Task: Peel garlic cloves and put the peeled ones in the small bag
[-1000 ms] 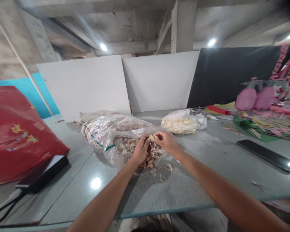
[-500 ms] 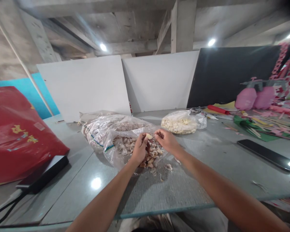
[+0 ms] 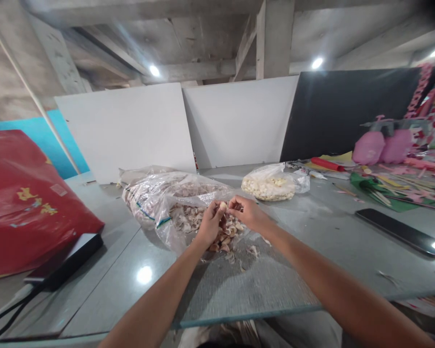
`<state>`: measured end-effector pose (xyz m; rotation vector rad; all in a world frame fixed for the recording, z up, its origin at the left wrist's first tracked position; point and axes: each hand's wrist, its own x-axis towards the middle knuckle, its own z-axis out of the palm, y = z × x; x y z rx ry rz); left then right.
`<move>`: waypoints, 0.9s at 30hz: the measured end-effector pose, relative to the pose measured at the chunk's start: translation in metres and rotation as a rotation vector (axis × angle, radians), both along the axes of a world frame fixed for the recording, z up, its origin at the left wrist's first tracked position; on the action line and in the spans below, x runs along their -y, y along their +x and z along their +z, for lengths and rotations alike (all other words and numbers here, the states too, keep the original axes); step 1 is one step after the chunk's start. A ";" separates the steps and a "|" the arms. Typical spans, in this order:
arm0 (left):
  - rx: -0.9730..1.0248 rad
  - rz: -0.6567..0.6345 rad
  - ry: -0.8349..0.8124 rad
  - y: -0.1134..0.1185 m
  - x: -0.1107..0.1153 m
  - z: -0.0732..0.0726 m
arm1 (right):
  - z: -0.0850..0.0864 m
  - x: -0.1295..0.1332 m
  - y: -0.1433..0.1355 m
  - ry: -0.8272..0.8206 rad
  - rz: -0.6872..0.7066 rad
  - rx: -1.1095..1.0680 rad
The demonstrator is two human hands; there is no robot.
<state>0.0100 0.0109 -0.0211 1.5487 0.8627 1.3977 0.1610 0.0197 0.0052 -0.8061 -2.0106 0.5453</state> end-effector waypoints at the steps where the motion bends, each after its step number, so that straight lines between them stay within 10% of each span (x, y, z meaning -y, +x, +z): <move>1: 0.001 0.004 -0.013 0.000 0.000 0.000 | 0.001 0.001 0.000 0.009 -0.001 0.017; 14: 0.394 -0.029 -0.179 0.001 -0.003 0.005 | 0.003 0.004 -0.002 0.111 -0.014 0.093; 27: 0.302 -0.098 -0.177 0.000 -0.001 0.002 | -0.002 -0.001 -0.001 0.125 -0.088 -0.027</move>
